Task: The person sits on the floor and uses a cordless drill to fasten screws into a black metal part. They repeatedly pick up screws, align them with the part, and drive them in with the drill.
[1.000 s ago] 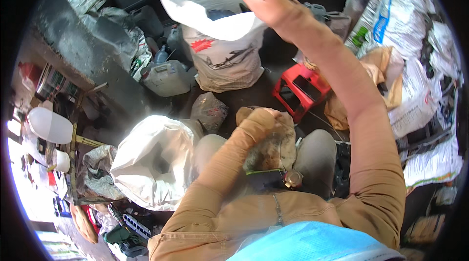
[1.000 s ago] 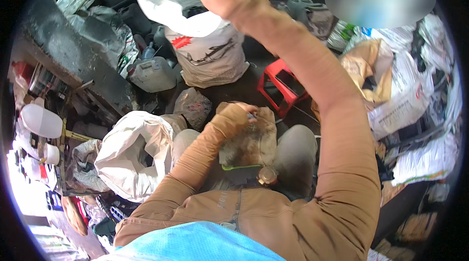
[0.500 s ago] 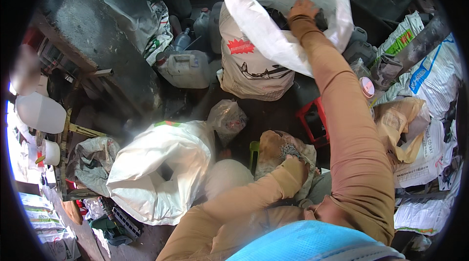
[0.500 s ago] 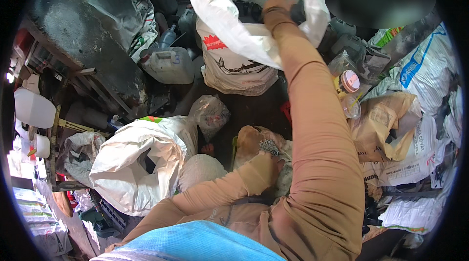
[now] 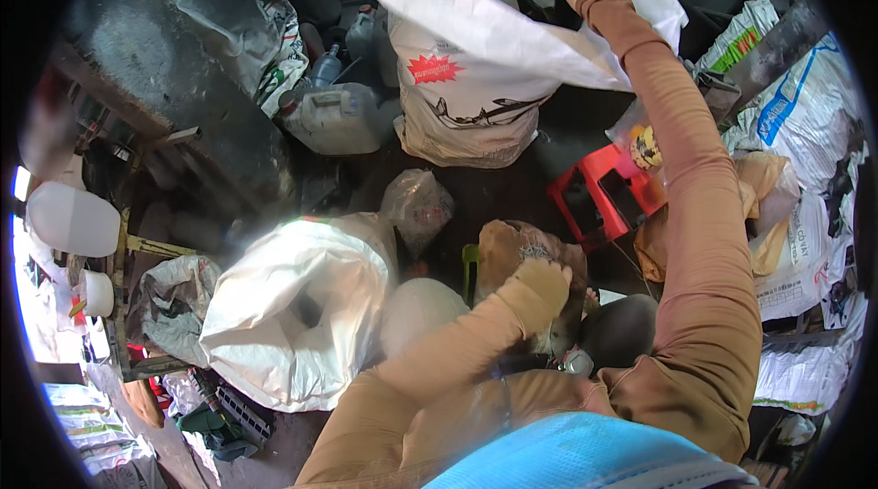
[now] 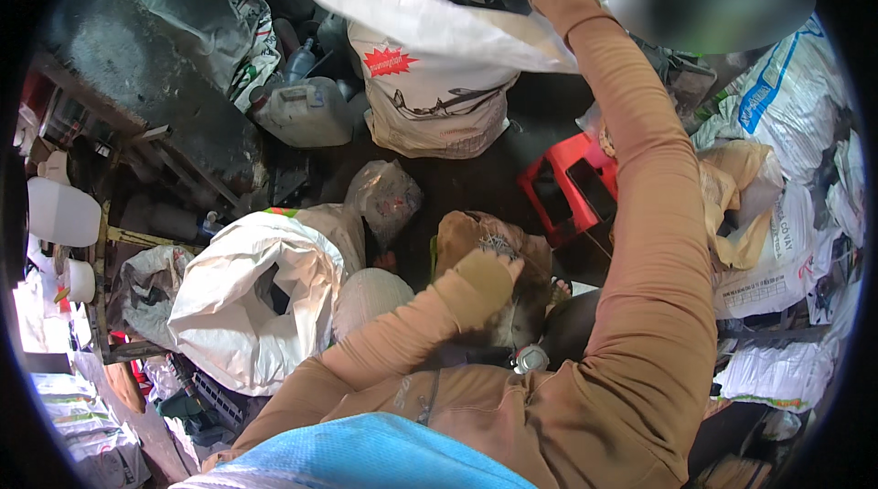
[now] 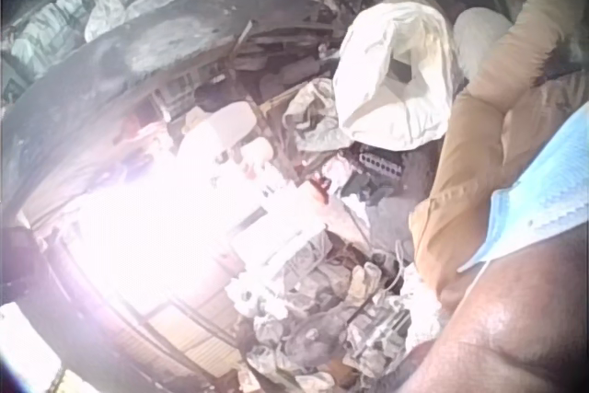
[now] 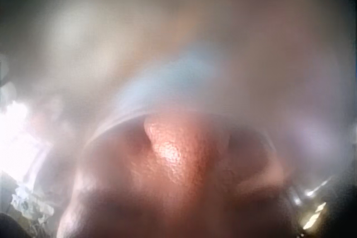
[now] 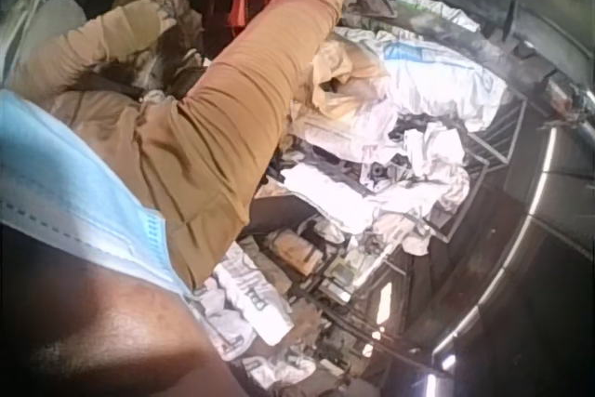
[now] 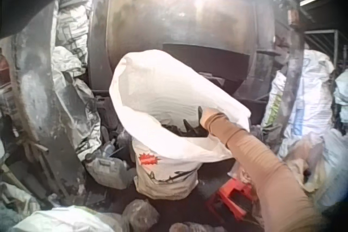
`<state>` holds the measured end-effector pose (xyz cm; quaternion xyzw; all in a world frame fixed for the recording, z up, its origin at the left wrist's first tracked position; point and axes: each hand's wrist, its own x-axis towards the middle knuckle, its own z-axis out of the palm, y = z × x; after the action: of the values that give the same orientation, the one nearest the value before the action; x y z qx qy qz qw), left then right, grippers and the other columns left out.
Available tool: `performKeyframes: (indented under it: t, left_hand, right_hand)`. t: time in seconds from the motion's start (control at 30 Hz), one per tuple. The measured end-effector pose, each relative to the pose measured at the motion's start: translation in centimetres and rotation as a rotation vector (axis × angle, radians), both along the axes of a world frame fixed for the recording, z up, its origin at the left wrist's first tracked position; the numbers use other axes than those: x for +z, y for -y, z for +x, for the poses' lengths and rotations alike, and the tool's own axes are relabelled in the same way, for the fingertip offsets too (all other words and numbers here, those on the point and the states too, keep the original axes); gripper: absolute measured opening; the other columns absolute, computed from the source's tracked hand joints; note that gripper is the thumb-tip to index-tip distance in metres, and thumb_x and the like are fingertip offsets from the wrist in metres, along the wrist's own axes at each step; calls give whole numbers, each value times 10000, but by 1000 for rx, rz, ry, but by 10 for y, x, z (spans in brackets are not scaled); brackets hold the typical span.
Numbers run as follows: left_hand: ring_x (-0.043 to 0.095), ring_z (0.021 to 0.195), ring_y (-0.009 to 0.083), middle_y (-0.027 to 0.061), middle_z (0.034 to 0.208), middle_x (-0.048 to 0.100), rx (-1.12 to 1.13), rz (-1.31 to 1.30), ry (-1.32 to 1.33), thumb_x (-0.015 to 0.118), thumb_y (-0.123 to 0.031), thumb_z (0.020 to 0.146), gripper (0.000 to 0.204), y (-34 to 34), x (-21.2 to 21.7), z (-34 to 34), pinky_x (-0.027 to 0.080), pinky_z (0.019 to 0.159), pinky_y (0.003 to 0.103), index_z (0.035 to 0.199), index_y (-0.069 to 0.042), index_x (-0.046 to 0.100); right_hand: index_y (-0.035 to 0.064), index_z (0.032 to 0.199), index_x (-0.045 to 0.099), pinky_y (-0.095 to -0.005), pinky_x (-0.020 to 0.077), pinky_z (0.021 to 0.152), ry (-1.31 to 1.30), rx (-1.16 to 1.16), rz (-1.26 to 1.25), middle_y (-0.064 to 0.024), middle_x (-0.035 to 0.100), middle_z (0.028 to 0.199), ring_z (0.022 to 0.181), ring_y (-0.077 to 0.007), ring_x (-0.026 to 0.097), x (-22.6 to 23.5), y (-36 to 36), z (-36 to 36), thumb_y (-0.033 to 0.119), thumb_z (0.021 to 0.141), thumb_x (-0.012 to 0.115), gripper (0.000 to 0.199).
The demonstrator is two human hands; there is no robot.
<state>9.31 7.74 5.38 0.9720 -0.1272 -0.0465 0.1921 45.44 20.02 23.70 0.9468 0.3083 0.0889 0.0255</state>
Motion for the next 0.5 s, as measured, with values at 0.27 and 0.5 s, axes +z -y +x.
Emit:
performKeyframes:
  t: [0.27,0.5]
  left_hand:
    - [587,971,302,144,1026,625,256,-157,58,670,-278,783,425,2,0,7,444,825,396,1138,-80,546]
    - [634,900,330,180,971,658,591,-358,376,615,-222,840,254,-23,-16,36,509,791,375,1033,-60,652]
  right_hand:
    - [55,923,564,-441,502,567,480,546,175,-133,655,767,650,-337,633,-60,27,-60,124,791,509,159]
    - [49,832,573,-379,486,573,567,776,417,-138,582,698,650,-288,602,52,78,-114,128,784,597,96]
